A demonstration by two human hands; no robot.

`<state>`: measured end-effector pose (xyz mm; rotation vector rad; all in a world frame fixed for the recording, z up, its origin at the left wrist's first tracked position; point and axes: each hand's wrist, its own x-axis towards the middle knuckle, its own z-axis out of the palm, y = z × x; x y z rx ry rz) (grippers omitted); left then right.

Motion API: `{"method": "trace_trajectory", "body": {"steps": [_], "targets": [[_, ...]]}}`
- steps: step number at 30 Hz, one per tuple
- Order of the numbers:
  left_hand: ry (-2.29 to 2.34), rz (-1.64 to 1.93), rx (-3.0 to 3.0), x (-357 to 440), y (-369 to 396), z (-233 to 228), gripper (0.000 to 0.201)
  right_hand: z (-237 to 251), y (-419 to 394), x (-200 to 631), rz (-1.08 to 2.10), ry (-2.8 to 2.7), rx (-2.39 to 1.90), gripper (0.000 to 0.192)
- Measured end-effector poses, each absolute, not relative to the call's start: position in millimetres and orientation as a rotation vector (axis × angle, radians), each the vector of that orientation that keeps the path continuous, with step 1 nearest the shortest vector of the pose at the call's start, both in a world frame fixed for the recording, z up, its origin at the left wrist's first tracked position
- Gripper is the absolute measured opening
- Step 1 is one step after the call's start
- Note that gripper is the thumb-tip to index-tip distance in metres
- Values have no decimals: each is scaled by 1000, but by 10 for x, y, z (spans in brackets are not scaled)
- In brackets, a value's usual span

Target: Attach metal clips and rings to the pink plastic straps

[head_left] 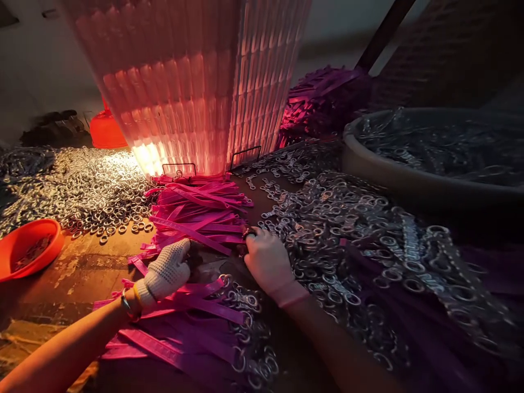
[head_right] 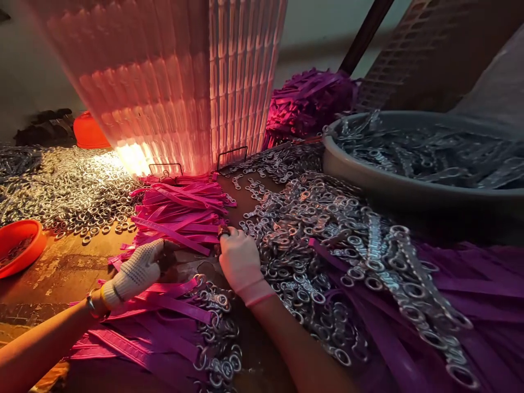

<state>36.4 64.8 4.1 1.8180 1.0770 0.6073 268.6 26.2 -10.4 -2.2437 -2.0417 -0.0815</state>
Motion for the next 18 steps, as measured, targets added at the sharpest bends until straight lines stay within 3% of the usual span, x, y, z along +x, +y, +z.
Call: {"method": "trace_trajectory", "body": {"steps": [3,6,11,18], "targets": [[1007,628,2402,361,672,-48,54,-127,395,2657,-70,-2040,-2290,27],[1024,499,2686,403,772,-144,62,-113,442,2673,-24,-2057,-2333,26],[1282,213,2725,472,923,-218,49,73,495,2685,33,-2124,-2354,26],[1299,339,2608,337,864,-186,32,834,604,2683,-13,-2186,-2337,25]]}}
